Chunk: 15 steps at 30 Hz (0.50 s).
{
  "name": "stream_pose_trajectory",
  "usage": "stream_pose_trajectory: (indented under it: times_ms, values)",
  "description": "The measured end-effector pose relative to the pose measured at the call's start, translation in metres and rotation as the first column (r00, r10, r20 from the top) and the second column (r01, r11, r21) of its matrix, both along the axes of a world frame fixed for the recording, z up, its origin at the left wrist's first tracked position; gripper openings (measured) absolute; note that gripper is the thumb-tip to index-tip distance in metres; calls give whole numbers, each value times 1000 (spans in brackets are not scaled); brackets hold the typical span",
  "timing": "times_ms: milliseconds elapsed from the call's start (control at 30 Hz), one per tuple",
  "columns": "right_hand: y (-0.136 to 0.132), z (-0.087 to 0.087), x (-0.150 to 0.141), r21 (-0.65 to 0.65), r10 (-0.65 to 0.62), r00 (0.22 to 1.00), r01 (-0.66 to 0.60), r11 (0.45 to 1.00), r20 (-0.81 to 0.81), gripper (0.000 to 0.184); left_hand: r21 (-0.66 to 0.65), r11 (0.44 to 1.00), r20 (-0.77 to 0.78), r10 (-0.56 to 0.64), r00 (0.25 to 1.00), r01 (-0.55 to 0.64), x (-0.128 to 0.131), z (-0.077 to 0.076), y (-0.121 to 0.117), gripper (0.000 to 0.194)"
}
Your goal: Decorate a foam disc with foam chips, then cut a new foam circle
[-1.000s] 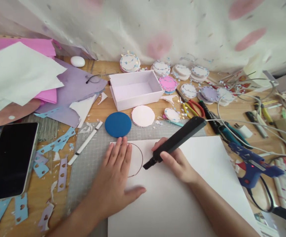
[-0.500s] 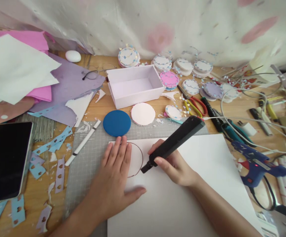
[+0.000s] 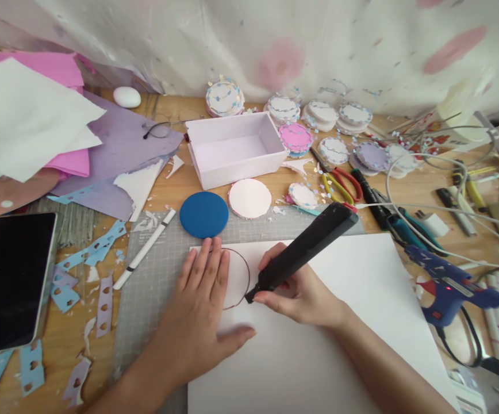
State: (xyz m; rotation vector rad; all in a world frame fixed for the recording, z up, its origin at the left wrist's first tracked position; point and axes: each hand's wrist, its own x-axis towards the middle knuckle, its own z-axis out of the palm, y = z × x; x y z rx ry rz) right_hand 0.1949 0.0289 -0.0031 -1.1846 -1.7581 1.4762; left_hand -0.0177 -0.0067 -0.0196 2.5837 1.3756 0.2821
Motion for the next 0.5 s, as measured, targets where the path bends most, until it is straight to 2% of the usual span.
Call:
stream_pose_trajectory:
  times_ms: [500]
  values:
    - [0, -6, -4, -69, -65, 998, 65, 996, 2, 31, 4, 1000, -7, 4, 1000, -4, 0, 1, -2, 101]
